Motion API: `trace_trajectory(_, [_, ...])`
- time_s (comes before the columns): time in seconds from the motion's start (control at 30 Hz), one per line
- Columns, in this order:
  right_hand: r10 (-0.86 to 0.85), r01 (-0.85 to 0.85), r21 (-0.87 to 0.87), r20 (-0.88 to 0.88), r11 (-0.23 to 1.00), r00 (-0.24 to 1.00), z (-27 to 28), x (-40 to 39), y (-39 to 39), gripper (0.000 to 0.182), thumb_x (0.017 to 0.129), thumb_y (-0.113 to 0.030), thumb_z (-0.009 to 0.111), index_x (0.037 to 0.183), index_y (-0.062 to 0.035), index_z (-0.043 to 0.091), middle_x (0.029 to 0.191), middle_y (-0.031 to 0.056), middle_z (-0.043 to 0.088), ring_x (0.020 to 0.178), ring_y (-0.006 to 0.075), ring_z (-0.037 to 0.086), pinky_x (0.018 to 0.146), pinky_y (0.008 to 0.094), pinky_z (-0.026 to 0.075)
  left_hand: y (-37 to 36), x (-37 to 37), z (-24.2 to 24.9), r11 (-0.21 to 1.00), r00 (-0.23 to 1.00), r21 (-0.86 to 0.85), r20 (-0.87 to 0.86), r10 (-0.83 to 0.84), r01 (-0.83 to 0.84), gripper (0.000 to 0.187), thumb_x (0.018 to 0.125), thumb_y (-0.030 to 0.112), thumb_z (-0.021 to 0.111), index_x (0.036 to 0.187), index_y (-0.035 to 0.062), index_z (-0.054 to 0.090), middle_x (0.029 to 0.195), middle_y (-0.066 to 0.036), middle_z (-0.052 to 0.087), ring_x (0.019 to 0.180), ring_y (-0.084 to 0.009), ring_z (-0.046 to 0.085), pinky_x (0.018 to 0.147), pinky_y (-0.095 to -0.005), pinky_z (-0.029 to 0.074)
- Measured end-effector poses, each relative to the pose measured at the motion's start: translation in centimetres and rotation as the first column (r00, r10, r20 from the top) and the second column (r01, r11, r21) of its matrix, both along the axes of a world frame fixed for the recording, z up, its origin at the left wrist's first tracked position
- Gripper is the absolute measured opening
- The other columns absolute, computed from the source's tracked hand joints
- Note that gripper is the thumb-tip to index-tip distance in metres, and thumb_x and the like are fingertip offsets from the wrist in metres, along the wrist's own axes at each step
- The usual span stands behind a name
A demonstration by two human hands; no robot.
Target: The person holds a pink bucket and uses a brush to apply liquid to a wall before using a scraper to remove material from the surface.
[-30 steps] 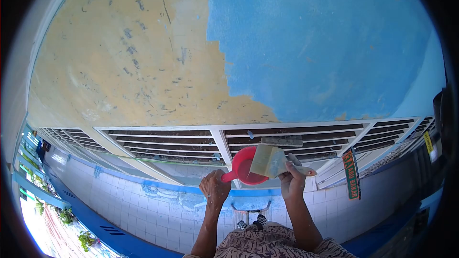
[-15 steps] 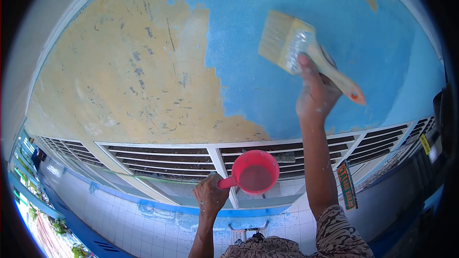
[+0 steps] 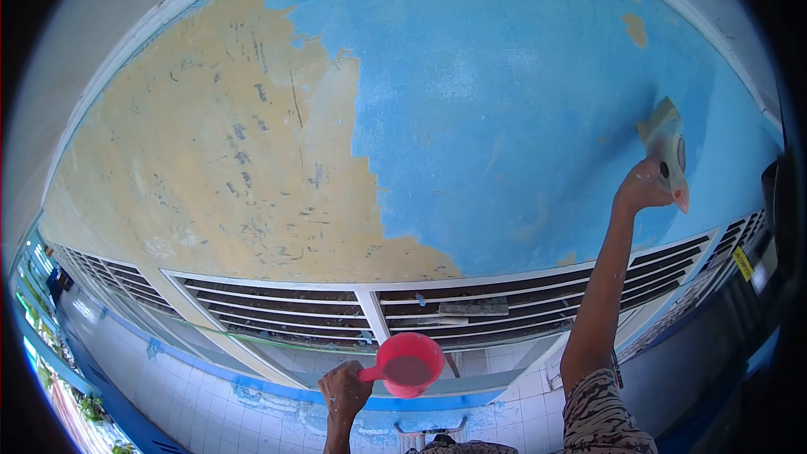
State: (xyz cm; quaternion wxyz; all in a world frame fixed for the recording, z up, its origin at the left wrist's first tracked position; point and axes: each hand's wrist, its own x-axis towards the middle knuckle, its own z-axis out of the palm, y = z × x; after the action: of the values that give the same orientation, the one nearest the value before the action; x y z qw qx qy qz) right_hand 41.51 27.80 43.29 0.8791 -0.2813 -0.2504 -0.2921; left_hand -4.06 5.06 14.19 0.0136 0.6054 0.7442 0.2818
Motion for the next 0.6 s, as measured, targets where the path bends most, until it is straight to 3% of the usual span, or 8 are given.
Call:
trace_trajectory(0.07, [-0.062, 0.055, 0.035, 0.236, 0.998, 0.97, -0.4, -3.8, 0.7, 0.034, 0.09, -0.008, 0.077, 0.117, 0.0088, 0.065, 0.104, 0.0176, 0.072, 0.085, 0.0262, 0.072, 0.076, 0.0368, 0.061, 1.2, -0.5, 0.3, 0.998, 0.997, 0.022, -0.05, -0.058, 0.059, 0.027, 0.074, 0.034, 0.081, 0.071, 0.0104, 0.068, 0.069, -0.01, 0.068, 0.066, -0.0345, 0.068, 0.06, -0.0454, 0.05])
trace_trajectory(0.13, [-0.226, 0.286, -0.006, 0.597, 0.958, 0.77, -2.1, -9.8, -0.3, 0.028, 0.09, -0.008, 0.073, 0.117, -0.0015, 0.071, 0.106, 0.0142, 0.073, 0.085, 0.0264, 0.073, 0.076, 0.0368, 0.061, 2.4, -0.3, 2.0, 0.99, 0.981, 0.03, -0.141, -0.132, 0.137, 0.023, 0.074, 0.03, 0.08, 0.071, 0.0101, 0.068, 0.07, -0.01, 0.067, 0.066, -0.0337, 0.068, 0.06, -0.0455, 0.051])
trace_trajectory(0.2, [-0.02, 0.18, -0.116, 0.786, 0.977, 0.618, -5.0, -15.9, -2.1, 0.043, 0.083, -0.013, 0.072, 0.126, -0.0136, 0.072, 0.11, 0.0115, 0.072, 0.095, 0.0258, 0.074, 0.08, 0.037, 0.062, 3.9, -0.3, 2.5, 0.976, 0.971, 0.076, -0.136, -0.194, 0.206, 0.023, 0.073, 0.029, 0.08, 0.071, 0.0103, 0.068, 0.07, -0.009, 0.067, 0.066, -0.0332, 0.068, 0.06, -0.0451, 0.051])
trace_trajectory(0.3, [0.293, -0.097, -0.277, 0.908, 0.956, 0.3, -6.1, -20.3, -4.2, 0.043, 0.082, -0.009, 0.075, 0.125, -0.0104, 0.071, 0.113, 0.0148, 0.072, 0.099, 0.0247, 0.073, 0.082, 0.0358, 0.061, 5.8, 0.1, 4.0, 0.948, 0.948, 0.123, -0.166, -0.273, 0.294, 0.02, 0.072, 0.026, 0.08, 0.071, 0.0104, 0.067, 0.069, -0.009, 0.067, 0.066, -0.0323, 0.068, 0.058, -0.0441, 0.051])
trace_trajectory(0.33, [0.29, -0.091, -0.276, 0.906, 0.957, 0.308, -5.7, -19.8, -4.1, 0.043, 0.082, -0.009, 0.075, 0.125, -0.0104, 0.071, 0.113, 0.0148, 0.072, 0.099, 0.0247, 0.073, 0.082, 0.0358, 0.061, 6.4, 0.1, 4.7, 0.938, 0.941, 0.143, -0.173, -0.291, 0.316, 0.02, 0.072, 0.025, 0.081, 0.07, 0.0103, 0.067, 0.07, -0.009, 0.067, 0.066, -0.0324, 0.068, 0.058, -0.0439, 0.051])
trace_trajectory(0.4, [0.579, -0.474, -0.369, 0.684, 0.799, 0.444, -4.4, -18.2, -2.9, 0.036, 0.086, -0.006, 0.076, 0.121, -0.0033, 0.07, 0.112, 0.0147, 0.072, 0.102, 0.0233, 0.072, 0.083, 0.0323, 0.059, 7.5, -0.8, 5.2, 0.906, 0.923, 0.203, -0.191, -0.334, 0.37, 0.017, 0.069, 0.022, 0.081, 0.072, 0.0109, 0.067, 0.07, -0.009, 0.067, 0.065, -0.0328, 0.067, 0.057, -0.0437, 0.05])
trace_trajectory(0.47, [0.765, -0.729, -0.24, 0.267, 0.641, 0.586, -1.7, -13.7, -1.7, 0.04, 0.083, -0.009, 0.084, 0.116, 0.0057, 0.067, 0.11, 0.0106, 0.071, 0.097, 0.0159, 0.067, 0.083, 0.029, 0.055, 8.5, -1.8, 6.3, 0.91, 0.921, 0.191, -0.207, -0.33, 0.368, 0.017, 0.067, 0.021, 0.081, 0.073, 0.0114, 0.069, 0.07, -0.009, 0.067, 0.065, -0.0327, 0.067, 0.058, -0.044, 0.051])
trace_trajectory(0.6, [0.552, -0.554, -0.02, 0.12, 0.832, 0.825, 3.4, -2.9, -0.8, 0.039, 0.083, -0.005, 0.082, 0.117, 0.0065, 0.066, 0.108, 0.0116, 0.07, 0.092, 0.0146, 0.067, 0.076, 0.0284, 0.058, 9.7, -4.4, 8.5, 0.882, 0.901, 0.249, -0.287, -0.326, 0.399, 0.02, 0.062, 0.017, 0.082, 0.078, 0.0124, 0.072, 0.07, -0.007, 0.067, 0.067, -0.0308, 0.067, 0.063, -0.0433, 0.051])
